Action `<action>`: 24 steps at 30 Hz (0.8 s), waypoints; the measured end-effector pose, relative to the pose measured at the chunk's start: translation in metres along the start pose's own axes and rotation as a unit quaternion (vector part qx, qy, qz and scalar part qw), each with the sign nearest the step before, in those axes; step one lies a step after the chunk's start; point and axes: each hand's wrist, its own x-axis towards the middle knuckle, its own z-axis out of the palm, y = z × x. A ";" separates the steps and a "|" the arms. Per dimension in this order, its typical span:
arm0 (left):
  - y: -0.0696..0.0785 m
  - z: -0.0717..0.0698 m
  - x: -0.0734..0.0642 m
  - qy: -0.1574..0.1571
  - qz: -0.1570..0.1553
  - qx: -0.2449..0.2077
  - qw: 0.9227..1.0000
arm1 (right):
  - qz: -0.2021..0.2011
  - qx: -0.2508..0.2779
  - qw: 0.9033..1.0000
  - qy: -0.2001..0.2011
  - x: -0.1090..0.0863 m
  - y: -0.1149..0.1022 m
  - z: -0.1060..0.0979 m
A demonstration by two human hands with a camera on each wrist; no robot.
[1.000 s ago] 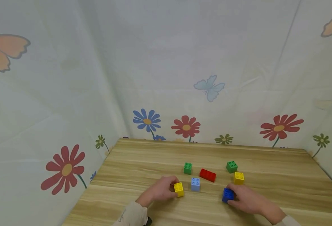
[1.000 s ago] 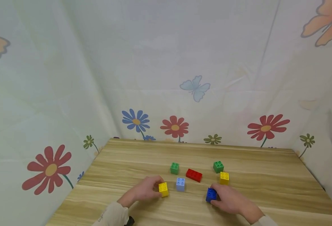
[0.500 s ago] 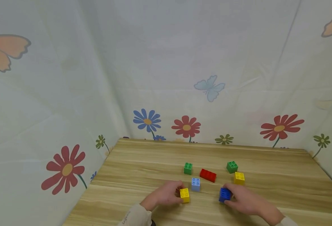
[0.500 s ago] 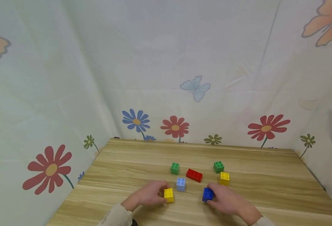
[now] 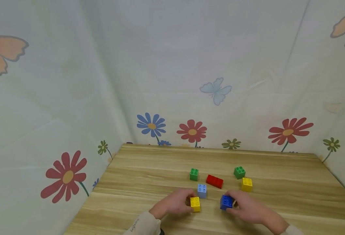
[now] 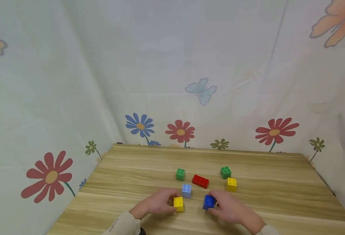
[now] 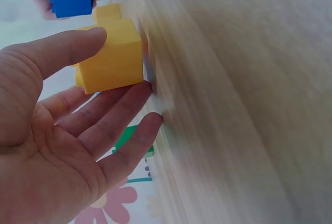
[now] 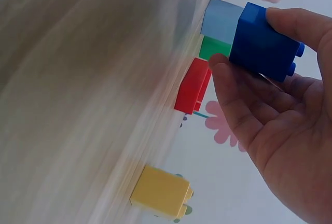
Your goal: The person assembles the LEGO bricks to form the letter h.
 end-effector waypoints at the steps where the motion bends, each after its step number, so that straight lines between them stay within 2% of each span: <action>1: 0.001 0.000 0.000 -0.001 0.000 0.003 1.000 | -0.003 -0.001 1.000 0.003 0.001 -0.001 0.001; 8: 0.001 0.000 0.002 0.002 0.015 0.021 1.000 | -0.017 -0.008 1.000 0.010 0.004 -0.006 0.007; 15: 0.001 -0.001 0.003 0.001 0.020 0.015 1.000 | -0.049 0.004 0.999 0.017 0.009 -0.014 0.010; 24: -0.006 0.001 0.004 0.000 0.010 0.007 1.000 | -0.042 0.031 0.999 0.011 0.020 -0.026 0.015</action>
